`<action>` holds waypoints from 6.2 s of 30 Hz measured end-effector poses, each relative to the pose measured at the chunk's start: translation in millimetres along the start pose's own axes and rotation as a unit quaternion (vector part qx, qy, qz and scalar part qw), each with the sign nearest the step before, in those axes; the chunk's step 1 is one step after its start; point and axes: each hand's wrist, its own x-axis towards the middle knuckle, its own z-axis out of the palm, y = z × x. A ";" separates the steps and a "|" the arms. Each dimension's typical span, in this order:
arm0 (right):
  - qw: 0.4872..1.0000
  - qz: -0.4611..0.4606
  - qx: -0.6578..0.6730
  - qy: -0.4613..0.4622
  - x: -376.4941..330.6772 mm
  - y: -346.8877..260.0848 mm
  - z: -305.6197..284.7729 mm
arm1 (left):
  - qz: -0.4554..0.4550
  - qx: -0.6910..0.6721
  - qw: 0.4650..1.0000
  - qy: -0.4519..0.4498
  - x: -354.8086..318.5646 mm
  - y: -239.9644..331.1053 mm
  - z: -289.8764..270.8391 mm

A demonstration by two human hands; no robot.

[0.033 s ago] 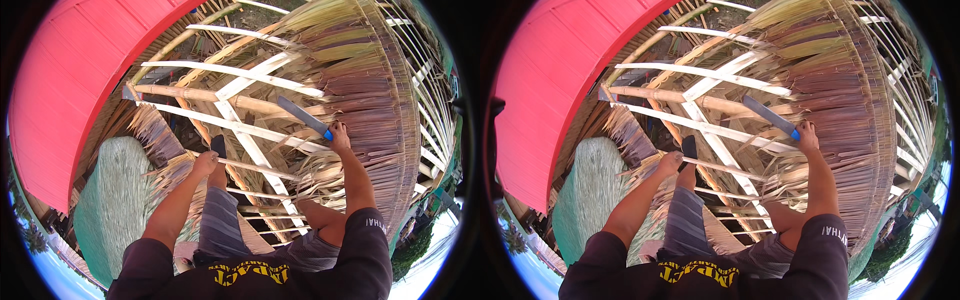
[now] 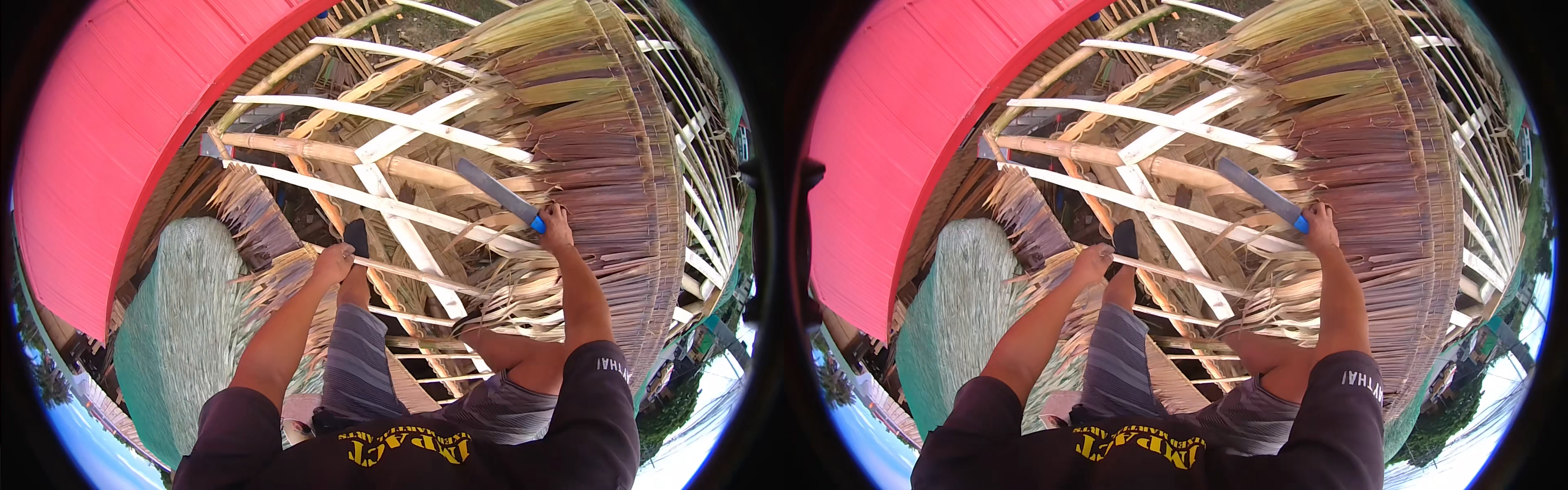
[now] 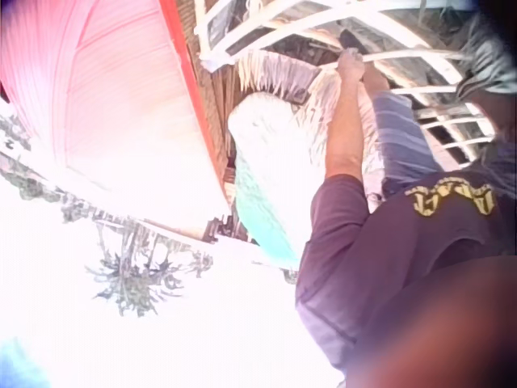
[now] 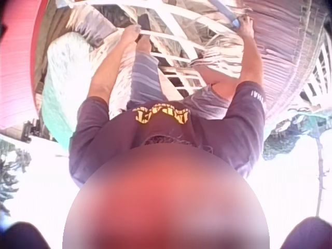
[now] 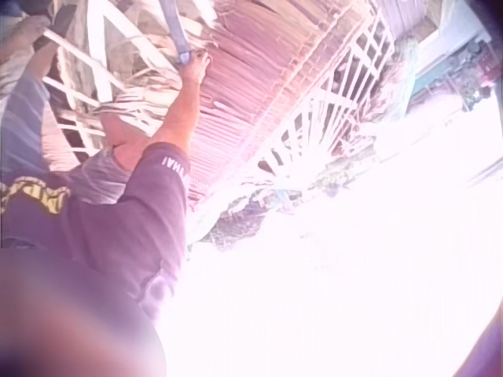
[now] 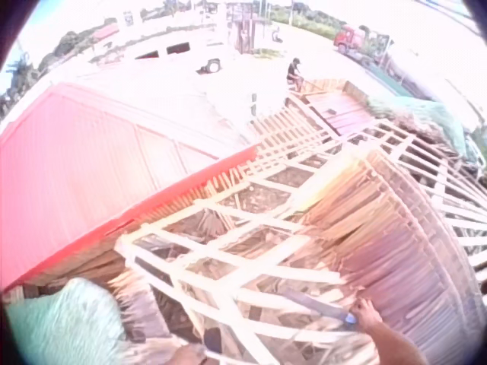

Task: The person installs thatched matting onto a bamboo roof frame. They position bundles of dried palm leaves over the frame, then use a hammer and nails to secure the matting to the bamboo supports.

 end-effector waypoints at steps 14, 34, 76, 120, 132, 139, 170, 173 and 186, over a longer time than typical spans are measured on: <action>0.994 0.074 -0.033 -0.077 25.9 0.8 14.3 | 0.111 -0.169 0.978 0.057 49.9 43.0 -67.6; 0.921 -0.325 -0.102 -0.191 247.0 -415.4 -189.0 | -0.001 -0.162 0.978 0.129 -77.4 -105.5 -229.0; 0.881 -0.367 -0.226 -0.193 443.3 -644.5 -26.0 | -0.124 -0.493 0.795 0.332 132.9 -110.7 32.1; -0.356 -0.759 -0.305 -0.451 -181.5 -245.6 23.7 | -0.549 -0.595 0.253 0.529 -161.2 362.7 450.9; -0.279 -0.595 -0.613 -0.439 -196.4 -258.8 49.5 | -0.568 -0.573 0.107 0.582 -113.1 412.2 452.9; -0.136 -0.459 -0.628 -0.613 -219.9 -349.5 39.2 | -0.702 -0.428 -0.045 0.567 -149.8 464.8 474.9; 0.300 -0.353 -0.263 -0.846 -175.7 -340.8 49.1 | -0.815 -0.313 0.166 0.459 -282.3 313.8 402.5; 0.328 -0.455 -0.132 -0.817 -191.1 -385.3 60.1 | -0.780 -0.330 0.254 0.468 -261.5 258.9 378.7; 0.334 -0.748 0.024 -0.572 -180.7 -535.1 80.6 | -0.676 -0.163 0.553 0.460 -389.1 38.3 256.5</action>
